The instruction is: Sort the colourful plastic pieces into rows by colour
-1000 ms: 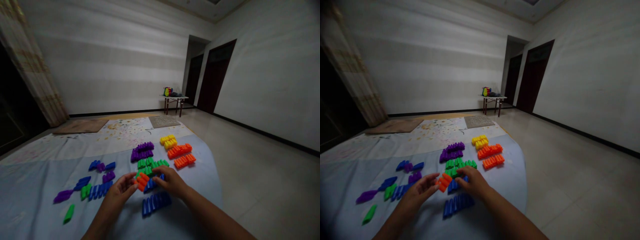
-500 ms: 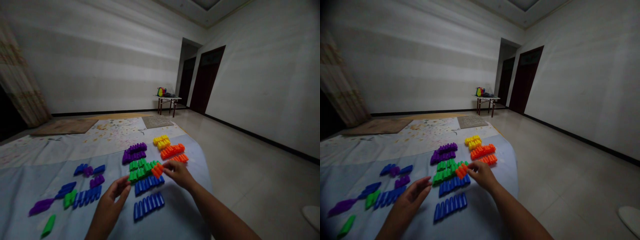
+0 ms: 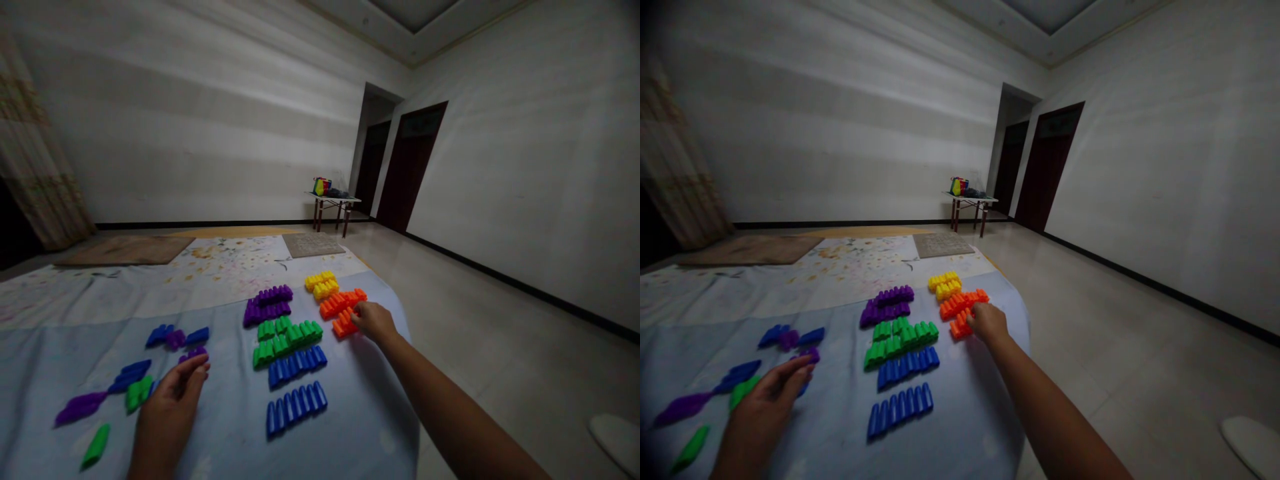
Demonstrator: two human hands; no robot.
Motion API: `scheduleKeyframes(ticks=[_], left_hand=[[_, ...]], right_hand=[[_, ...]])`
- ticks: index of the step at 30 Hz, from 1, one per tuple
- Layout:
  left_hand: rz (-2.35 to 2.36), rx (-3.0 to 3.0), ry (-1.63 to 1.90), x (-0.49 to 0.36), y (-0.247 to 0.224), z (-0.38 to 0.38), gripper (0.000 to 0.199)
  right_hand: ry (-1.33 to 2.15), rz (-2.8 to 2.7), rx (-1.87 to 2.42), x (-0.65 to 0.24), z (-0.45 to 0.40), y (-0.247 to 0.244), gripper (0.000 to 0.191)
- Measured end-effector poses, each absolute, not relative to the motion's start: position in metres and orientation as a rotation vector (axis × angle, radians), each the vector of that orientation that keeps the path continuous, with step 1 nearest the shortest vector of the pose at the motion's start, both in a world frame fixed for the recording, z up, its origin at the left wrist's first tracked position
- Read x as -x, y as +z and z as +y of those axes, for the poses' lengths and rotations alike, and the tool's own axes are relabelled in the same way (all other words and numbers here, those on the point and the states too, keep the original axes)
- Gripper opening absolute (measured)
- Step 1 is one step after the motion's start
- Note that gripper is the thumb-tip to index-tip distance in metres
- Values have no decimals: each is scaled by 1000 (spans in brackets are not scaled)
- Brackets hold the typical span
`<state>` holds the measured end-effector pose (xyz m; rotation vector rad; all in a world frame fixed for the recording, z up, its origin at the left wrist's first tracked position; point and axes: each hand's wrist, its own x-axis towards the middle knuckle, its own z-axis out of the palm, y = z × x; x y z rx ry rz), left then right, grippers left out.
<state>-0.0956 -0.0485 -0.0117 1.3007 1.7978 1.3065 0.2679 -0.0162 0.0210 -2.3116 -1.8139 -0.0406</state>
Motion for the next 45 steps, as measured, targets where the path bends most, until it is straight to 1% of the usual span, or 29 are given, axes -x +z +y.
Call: scheduleKeyframes(ticks=[6, 11, 14, 18, 28, 32, 36, 40, 45], left_hand=[[1788, -1291, 1321, 97, -12, -48, 43], [1796, -1260, 1318, 95, -9, -49, 44], [1793, -1257, 1294, 95, -10, -49, 45], [1807, -1254, 1291, 94, -13, -48, 44], [1781, -1279, 1293, 93, -15, -50, 42], [1774, -1255, 1300, 92, -15, -49, 42], [1726, -1252, 1369, 89, -15, -54, 42], [1661, -1267, 1426, 86, -23, -55, 34], [1671, -1354, 1445, 87, -32, -57, 30]], right_hand=[[-80, -1891, 2327, -273, -13, 19, 21], [-96, -2004, 2158, -277, -14, 26, 27], [-35, -2132, 2016, -277, -10, 26, 26], [122, -2283, 1855, -277, -1, 21, 35], [211, -2336, 1791, -281, 6, 14, 46], [227, -2289, 1771, -280, 0, 19, 44], [211, -2139, 1583, -267, -13, 17, 38], [259, -1949, 1385, -236, -29, 2, 26], [406, -1778, 1360, -195, -42, -23, 28]])
